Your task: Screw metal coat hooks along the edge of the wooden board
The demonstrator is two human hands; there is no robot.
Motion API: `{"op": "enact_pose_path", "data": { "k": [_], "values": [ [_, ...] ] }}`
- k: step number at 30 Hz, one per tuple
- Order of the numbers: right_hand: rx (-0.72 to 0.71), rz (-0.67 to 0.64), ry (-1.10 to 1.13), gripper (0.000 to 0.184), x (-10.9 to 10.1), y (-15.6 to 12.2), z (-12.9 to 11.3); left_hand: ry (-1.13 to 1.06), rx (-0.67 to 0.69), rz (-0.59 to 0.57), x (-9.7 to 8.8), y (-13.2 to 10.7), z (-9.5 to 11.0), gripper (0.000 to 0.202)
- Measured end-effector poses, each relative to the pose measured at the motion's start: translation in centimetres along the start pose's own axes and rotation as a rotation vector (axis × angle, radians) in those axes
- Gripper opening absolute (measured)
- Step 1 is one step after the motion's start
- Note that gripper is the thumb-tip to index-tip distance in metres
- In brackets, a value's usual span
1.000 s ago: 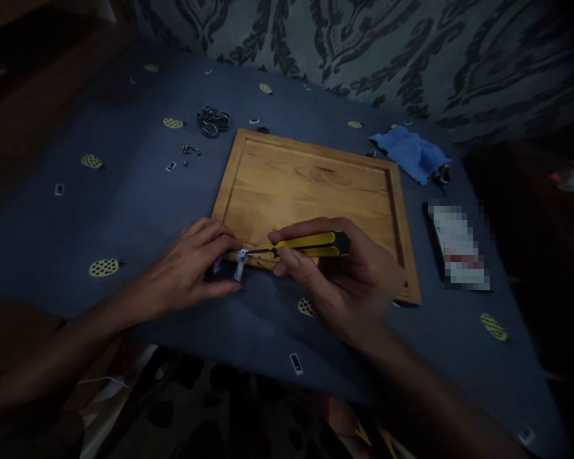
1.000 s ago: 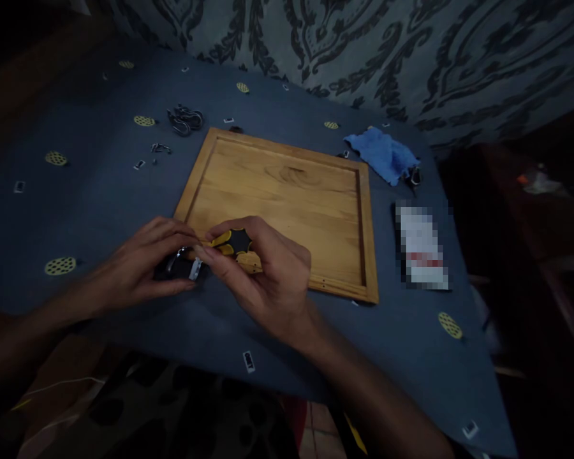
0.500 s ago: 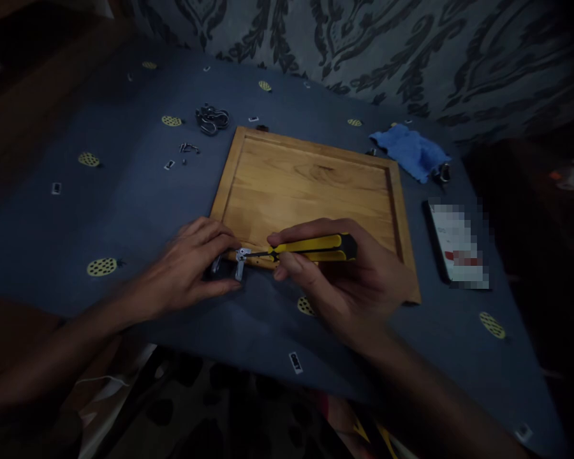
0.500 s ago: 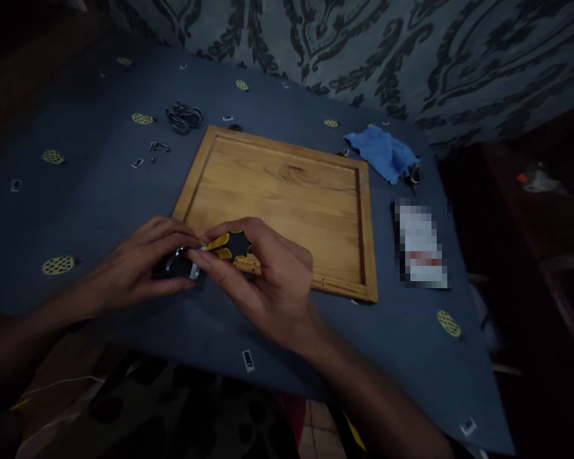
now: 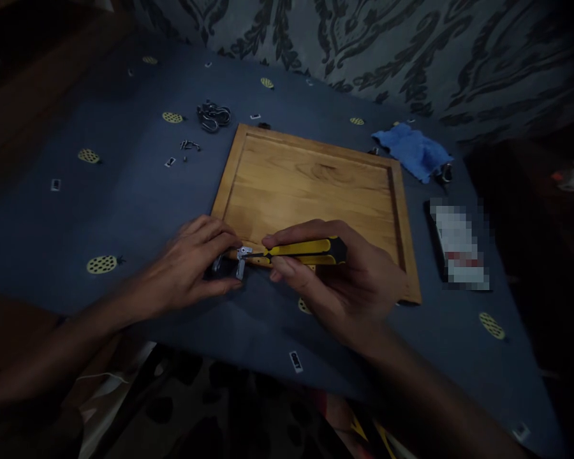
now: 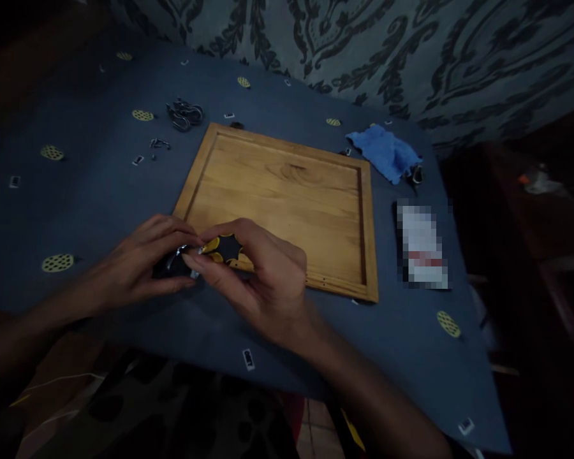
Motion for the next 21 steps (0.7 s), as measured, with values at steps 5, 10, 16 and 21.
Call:
{"op": "enact_pose_path", "data": {
  "k": [5,10,16,21],
  "values": [
    [-0.012,-0.105,0.006,0.015,0.32,0.66,-0.48,-0.01,-0.011,0.0,-0.01,0.03,-0.14,0.034],
    [-0.022,-0.17,0.014,0.012,0.59,0.88,-0.4,-0.007,-0.014,0.018,-0.12,-0.07,-0.18,0.034],
    [-0.04,-0.125,-0.064,0.009,0.72,0.78,-0.47,-0.007,-0.004,0.003,0.05,-0.08,0.0,0.031],
    [-0.051,-0.105,-0.102,0.008,0.82,0.68,-0.57,0.016,-0.006,0.001,0.07,-0.02,0.02,0.029]
  ]
}}
Point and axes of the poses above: each hand's wrist, its own y-axis towards the middle knuckle, its own x-axis out of the palm, z = x × y, the point moved 9 cm from there along y, towards the middle knuckle, and after that the axes turned 2 degrees about -z, right-handed, at the moved point
